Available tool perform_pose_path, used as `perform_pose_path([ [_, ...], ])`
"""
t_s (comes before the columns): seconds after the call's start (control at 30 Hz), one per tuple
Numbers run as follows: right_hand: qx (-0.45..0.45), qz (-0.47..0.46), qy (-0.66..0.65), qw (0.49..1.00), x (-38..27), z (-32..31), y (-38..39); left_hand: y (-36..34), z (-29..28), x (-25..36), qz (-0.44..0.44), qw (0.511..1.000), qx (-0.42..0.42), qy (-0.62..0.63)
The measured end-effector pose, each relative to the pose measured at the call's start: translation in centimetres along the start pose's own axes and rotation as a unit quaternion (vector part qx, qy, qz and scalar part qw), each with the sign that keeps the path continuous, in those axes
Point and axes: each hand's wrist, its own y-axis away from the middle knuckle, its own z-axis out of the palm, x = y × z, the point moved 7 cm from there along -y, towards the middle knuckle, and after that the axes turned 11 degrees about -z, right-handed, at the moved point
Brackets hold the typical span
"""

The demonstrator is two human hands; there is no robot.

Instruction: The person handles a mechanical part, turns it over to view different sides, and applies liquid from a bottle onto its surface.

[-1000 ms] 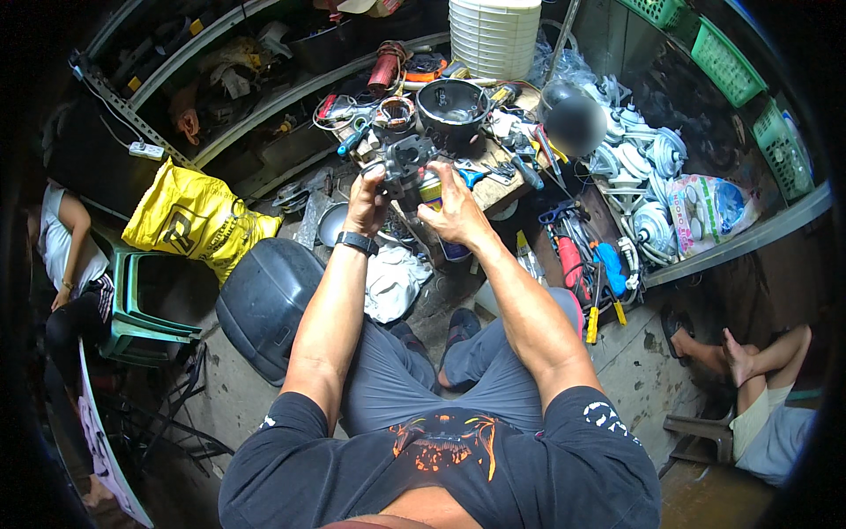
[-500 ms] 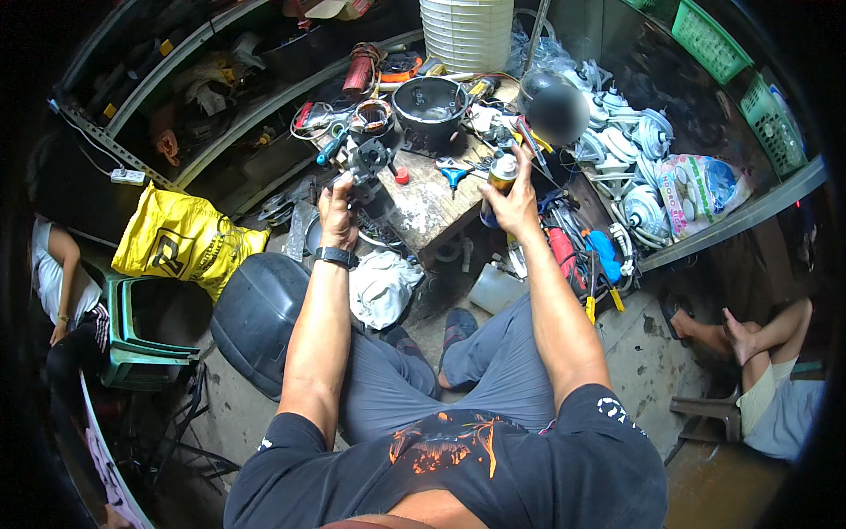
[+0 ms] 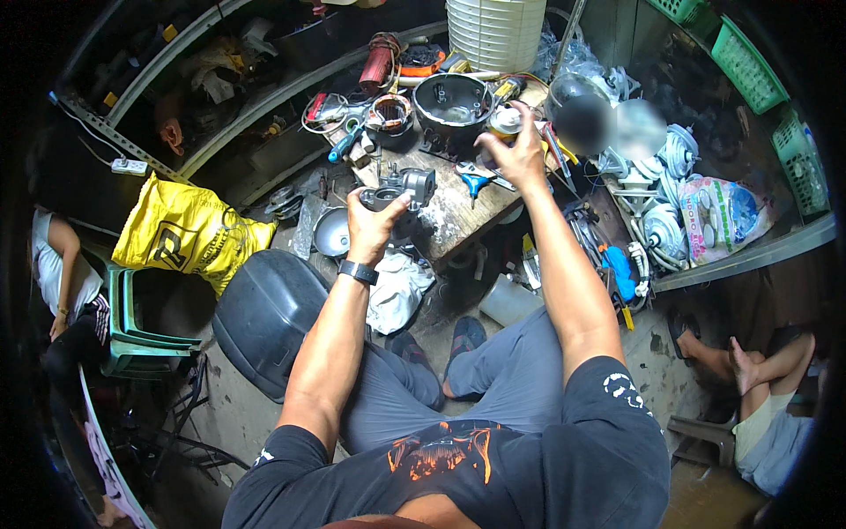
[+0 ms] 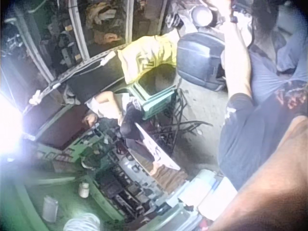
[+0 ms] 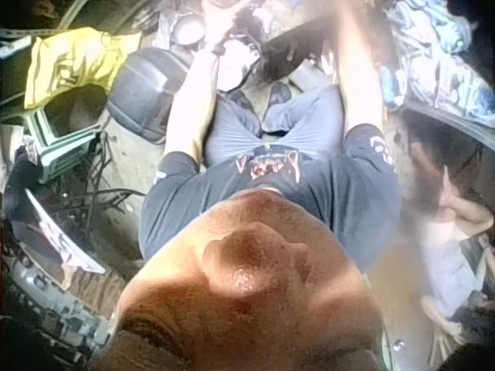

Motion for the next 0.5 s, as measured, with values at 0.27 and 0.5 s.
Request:
perform_pose_path([
  [0.27, -0.101, -0.055, -0.090, 0.989, -4.8, 8.7, -0.2, 1.0, -3.8, 3.1, -0.071, 0.984, 0.034, 0.158],
  [0.5, -0.132, -0.074, -0.079, 0.985, -2.6, 17.5, -1.4, 0.6, -7.8, 3.8, -0.049, 0.983, 0.117, 0.132],
])
